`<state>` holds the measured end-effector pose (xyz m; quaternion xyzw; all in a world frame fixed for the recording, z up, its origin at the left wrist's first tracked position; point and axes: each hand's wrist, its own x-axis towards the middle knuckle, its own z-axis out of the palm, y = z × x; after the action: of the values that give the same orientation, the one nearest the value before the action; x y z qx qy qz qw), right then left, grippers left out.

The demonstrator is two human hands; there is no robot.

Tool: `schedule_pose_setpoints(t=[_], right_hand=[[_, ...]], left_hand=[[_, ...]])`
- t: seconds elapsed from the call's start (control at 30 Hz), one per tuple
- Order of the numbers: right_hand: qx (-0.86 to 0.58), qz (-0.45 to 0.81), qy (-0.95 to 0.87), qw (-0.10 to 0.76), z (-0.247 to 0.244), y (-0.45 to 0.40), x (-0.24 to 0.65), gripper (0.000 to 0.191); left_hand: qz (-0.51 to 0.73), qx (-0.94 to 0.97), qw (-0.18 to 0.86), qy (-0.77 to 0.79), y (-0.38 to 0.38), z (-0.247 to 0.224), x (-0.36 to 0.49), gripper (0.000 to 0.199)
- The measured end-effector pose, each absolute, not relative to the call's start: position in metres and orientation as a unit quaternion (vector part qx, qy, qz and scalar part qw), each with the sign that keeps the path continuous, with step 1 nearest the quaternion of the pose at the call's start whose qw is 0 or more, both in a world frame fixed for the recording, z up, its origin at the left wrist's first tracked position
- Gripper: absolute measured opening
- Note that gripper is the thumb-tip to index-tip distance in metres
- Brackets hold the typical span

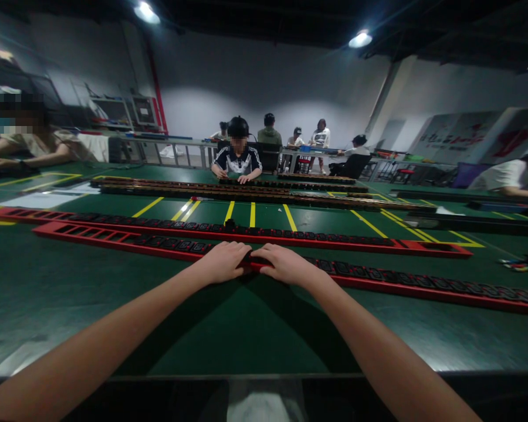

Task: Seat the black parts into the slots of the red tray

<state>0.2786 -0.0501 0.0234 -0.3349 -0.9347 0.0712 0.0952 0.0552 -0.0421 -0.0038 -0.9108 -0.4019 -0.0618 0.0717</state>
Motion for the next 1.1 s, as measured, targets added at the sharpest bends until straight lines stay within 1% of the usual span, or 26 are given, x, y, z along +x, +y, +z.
schedule_pose_setpoints(t=[0.2,0.47,0.57,0.73,0.9,1.0,1.1], right_hand=[[-0.340,0.065,-0.933,0.101,0.020,-0.051,0.280,0.043],[-0.348,0.069,-0.931,0.088,0.020,-0.050,0.281,0.049],[-0.352,0.073,-0.930,0.081,0.019,-0.048,0.284,0.056],[-0.392,0.082,-0.914,0.059,0.021,-0.045,0.292,0.072],[-0.445,0.124,-0.886,0.040,0.032,-0.043,0.309,0.085],[-0.442,0.137,-0.886,0.028,0.038,-0.044,0.314,0.084],[-0.414,0.119,-0.902,0.035,0.041,-0.045,0.315,0.081]], left_hand=[[-0.059,-0.911,0.064,-0.403,-0.044,-0.001,0.057,0.038],[-0.067,-0.912,0.067,-0.399,-0.041,-0.003,0.055,0.039],[-0.066,-0.912,0.070,-0.399,-0.041,-0.004,0.055,0.040],[-0.067,-0.911,0.075,-0.400,-0.042,-0.002,0.055,0.045],[-0.069,-0.909,0.072,-0.405,-0.043,-0.001,0.055,0.048],[-0.067,-0.907,0.067,-0.409,-0.043,0.000,0.056,0.046],[-0.070,-0.908,0.065,-0.407,-0.043,0.000,0.056,0.046]])
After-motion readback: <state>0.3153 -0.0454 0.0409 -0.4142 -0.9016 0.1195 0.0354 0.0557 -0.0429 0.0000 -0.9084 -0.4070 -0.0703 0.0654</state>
